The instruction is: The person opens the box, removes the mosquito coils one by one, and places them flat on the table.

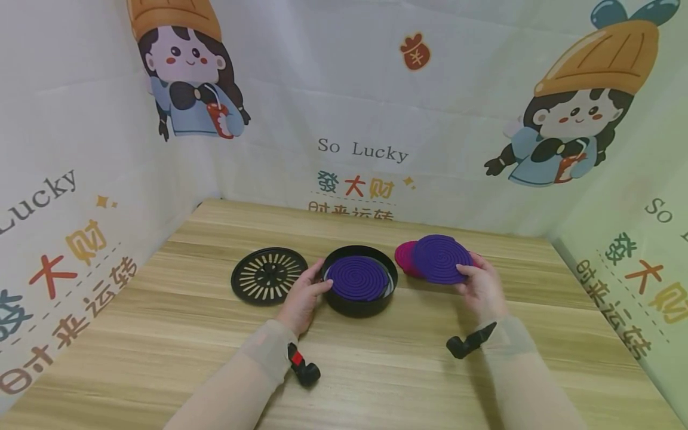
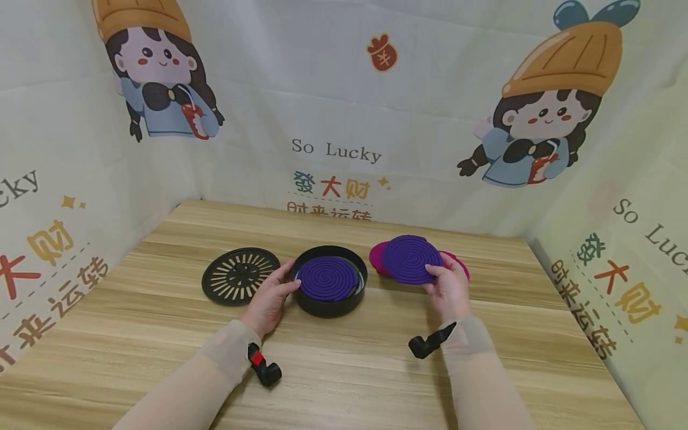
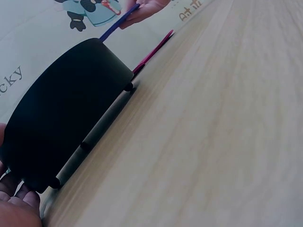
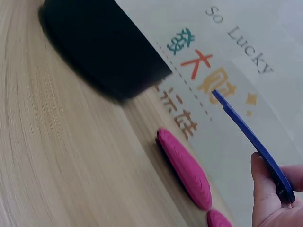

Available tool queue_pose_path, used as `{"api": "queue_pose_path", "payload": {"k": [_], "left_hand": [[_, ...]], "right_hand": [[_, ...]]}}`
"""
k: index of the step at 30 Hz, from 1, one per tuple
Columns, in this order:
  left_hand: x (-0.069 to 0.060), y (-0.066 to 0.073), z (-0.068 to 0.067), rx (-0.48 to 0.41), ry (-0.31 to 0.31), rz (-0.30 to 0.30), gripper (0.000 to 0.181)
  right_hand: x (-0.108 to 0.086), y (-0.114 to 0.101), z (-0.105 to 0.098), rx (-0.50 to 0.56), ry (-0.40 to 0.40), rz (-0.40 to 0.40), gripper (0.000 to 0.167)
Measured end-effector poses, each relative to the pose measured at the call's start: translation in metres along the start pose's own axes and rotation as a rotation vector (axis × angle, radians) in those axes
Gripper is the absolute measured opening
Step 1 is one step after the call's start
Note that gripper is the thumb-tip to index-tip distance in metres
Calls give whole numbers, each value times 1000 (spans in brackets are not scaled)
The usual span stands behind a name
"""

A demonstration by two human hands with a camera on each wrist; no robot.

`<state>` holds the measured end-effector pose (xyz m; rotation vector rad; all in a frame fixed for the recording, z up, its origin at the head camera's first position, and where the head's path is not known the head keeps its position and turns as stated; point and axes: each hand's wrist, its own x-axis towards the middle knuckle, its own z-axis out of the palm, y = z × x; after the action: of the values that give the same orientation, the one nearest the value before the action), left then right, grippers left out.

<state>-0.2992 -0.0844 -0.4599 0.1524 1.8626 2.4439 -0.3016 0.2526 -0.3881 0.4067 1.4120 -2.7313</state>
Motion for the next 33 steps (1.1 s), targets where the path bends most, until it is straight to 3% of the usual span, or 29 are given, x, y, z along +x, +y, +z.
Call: {"api": "queue_pose_path", "payload": {"k": [11, 18, 22, 33], "left_hand": [[0, -1, 0, -4, -2, 6, 65], [0, -1, 0, 0, 2, 6, 65], [0, -2, -1, 4, 3, -1, 65], [-1, 0, -1, 8, 1, 3, 66]], "right_hand": [[3, -11, -25, 110, 117, 10, 41], [6, -16, -42, 203, 199, -14, 70], [8, -18, -52, 282, 246, -39, 78], [9, -27, -71, 412, 431, -136, 76]]}}
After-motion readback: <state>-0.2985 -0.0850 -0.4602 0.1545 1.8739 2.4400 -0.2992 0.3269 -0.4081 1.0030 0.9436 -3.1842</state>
